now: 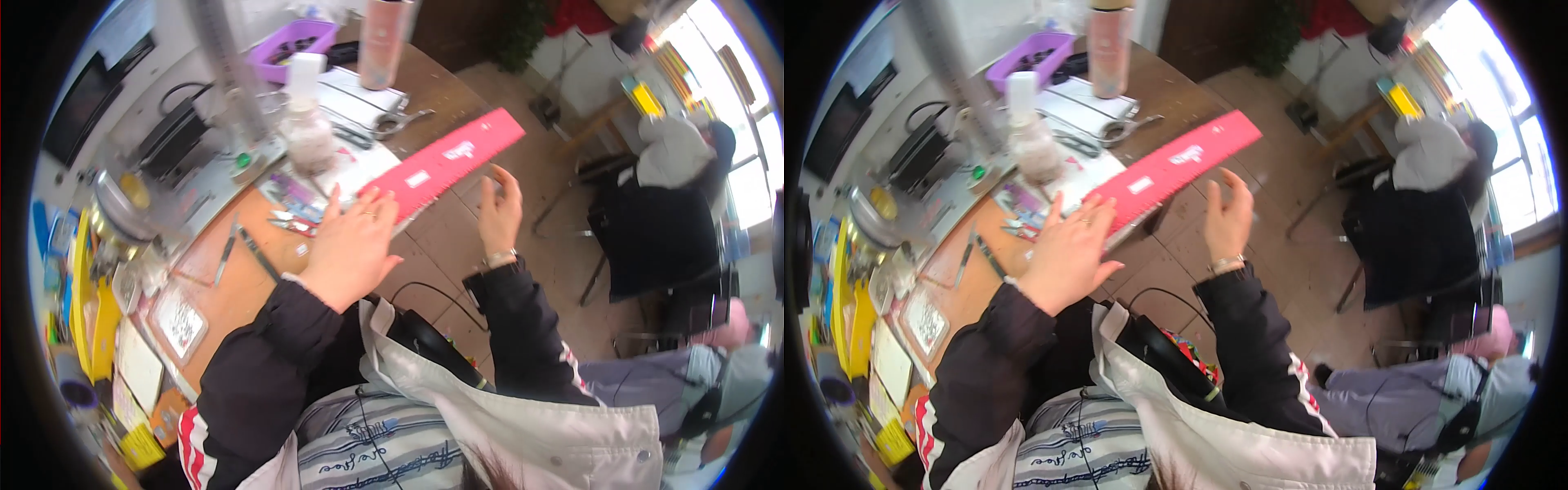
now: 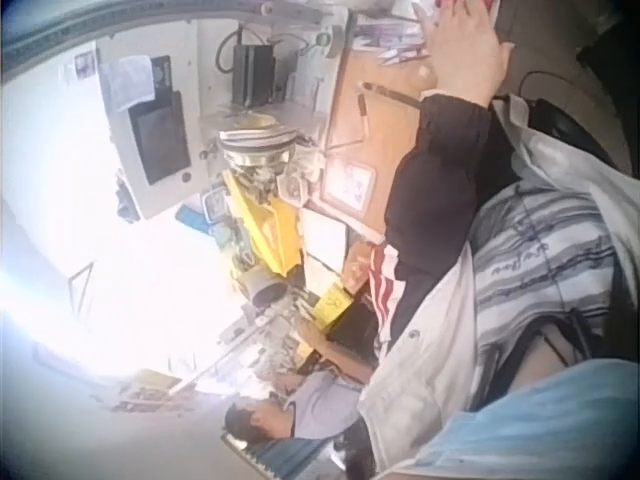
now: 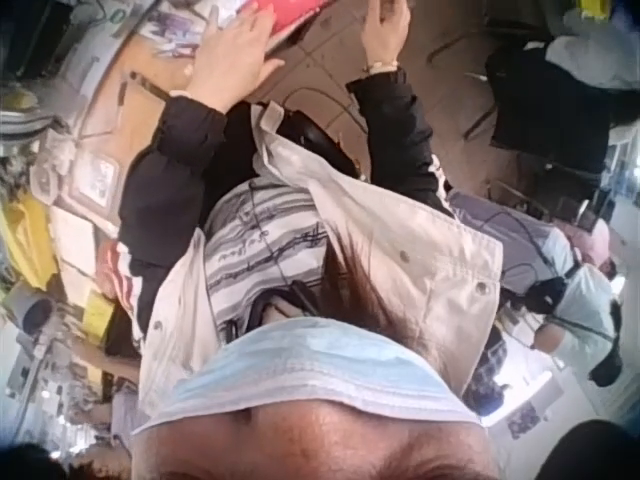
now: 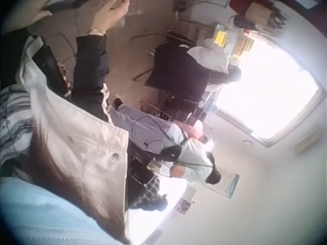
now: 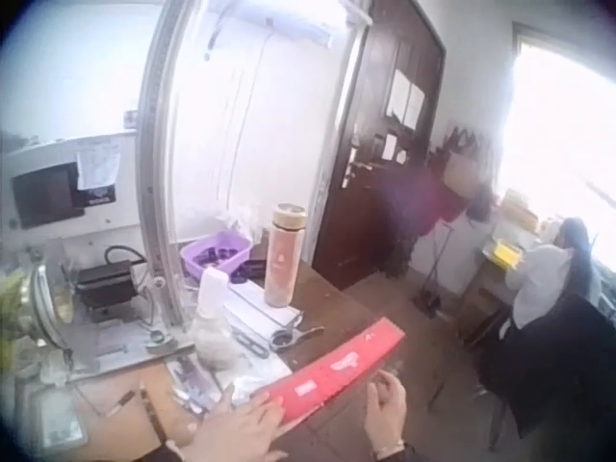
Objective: Gluing, measuring, and assembling small mechanical parts at a workbench.
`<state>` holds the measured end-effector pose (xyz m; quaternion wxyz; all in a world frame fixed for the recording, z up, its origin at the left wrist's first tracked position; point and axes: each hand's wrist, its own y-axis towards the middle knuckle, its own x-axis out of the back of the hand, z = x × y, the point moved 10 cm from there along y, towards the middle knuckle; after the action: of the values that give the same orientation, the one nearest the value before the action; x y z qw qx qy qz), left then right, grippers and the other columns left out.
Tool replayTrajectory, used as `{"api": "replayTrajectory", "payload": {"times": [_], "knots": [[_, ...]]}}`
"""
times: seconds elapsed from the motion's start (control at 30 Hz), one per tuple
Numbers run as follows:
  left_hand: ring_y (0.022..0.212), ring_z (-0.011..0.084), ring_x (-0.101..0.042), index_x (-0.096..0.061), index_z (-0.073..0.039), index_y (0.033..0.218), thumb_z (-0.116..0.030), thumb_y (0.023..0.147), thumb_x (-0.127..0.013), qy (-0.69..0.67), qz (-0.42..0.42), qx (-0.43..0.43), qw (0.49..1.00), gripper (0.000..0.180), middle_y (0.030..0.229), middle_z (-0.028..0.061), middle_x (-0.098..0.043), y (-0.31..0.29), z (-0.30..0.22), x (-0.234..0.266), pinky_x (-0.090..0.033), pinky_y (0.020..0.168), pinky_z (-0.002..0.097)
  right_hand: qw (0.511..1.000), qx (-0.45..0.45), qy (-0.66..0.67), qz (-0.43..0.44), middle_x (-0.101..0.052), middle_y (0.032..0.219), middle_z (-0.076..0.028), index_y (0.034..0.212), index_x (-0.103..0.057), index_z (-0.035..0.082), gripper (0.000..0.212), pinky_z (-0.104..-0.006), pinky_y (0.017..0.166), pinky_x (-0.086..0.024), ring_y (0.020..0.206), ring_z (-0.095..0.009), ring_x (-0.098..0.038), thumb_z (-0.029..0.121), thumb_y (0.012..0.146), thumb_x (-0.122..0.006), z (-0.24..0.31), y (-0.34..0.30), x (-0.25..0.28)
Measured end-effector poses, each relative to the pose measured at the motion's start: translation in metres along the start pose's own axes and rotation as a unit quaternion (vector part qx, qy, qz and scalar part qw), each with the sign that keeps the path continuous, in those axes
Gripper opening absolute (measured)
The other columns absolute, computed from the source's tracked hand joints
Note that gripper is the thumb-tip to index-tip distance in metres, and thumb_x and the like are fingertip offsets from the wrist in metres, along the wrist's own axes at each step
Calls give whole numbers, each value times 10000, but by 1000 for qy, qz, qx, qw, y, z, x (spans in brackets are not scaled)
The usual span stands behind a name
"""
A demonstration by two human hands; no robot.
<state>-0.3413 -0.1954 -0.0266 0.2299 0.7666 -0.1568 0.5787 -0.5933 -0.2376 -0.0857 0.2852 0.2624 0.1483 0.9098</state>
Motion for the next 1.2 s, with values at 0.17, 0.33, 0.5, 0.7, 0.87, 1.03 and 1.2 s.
{"api": "replayTrajectory", "payload": {"times": [0.17, 0.33, 0.5, 0.7, 0.87, 1.03, 1.2], "knots": [[1370, 274, -403, -572, -32, 1200, -251, 813, -653, -7, -27, -18, 999, 452, 1391, 143, -519, -8, -2, -9, -213, 1142, 584, 987, 104, 87, 84, -512, 1255, -99, 1357, -472, 26, 436, -208, 624, -451, 766, -72, -532, 41, 937, -587, 99, -37, -8], [1429, 314, -285, -570, -58, 1289, -197, 886, -499, 31, -127, 5, 991, 432, 1470, 170, -411, -61, -11, 26, -211, 1138, 584, 954, 160, 178, 180, -498, 1331, -113, 1341, -451, -23, 451, -193, 597, -422, 693, -58, -530, -22, 910, -584, 181, -76, -38], [931, 247, -631, -657, -97, 1105, -129, 785, -641, -51, -77, 51, 994, 322, 979, 74, -684, -167, 62, 92, -438, 912, 421, 925, 247, 168, 236, -522, 1296, -166, 1295, -489, -47, 455, -197, 599, -455, 720, -70, -554, -57, 855, -607, 228, -122, -64], [735, 275, -613, -644, -42, 768, -135, 753, -729, -112, -118, 379, 911, 127, 747, 105, -629, -286, 202, 131, -457, 719, 370, 908, 234, 166, 305, -552, 1236, -172, 1222, -573, -22, 419, -198, 592, -458, 689, -63, -550, -67, 809, -628, 257, -154, -87], [822, 301, -611, -627, -45, 859, -117, 725, -743, -66, -142, 242, 958, 191, 823, 107, -634, -264, 201, 110, -464, 732, 392, 859, 324, 168, 358, -575, 1206, -157, 1166, -617, 8, 416, -192, 548, -443, 594, -68, -538, -50, 761, -691, 305, -195, -106], [834, 302, -611, -636, -61, 827, -104, 720, -735, -33, -148, 230, 961, 152, 814, 93, -634, -251, 203, 100, -460, 737, 400, 851, 322, 160, 383, -589, 1182, -148, 1157, -629, 26, 439, -193, 518, -429, 592, -62, -546, -58, 735, -713, 311, -204, -110], [854, 287, -608, -619, -67, 805, -94, 731, -718, -84, -86, 290, 949, 127, 811, 82, -631, -249, 215, 88, -437, 747, 403, 844, 323, 140, 405, -610, 1143, -144, 1133, -641, 26, 424, -200, 518, -439, 597, -77, -571, -59, 726, -721, 314, -205, -122]]}}
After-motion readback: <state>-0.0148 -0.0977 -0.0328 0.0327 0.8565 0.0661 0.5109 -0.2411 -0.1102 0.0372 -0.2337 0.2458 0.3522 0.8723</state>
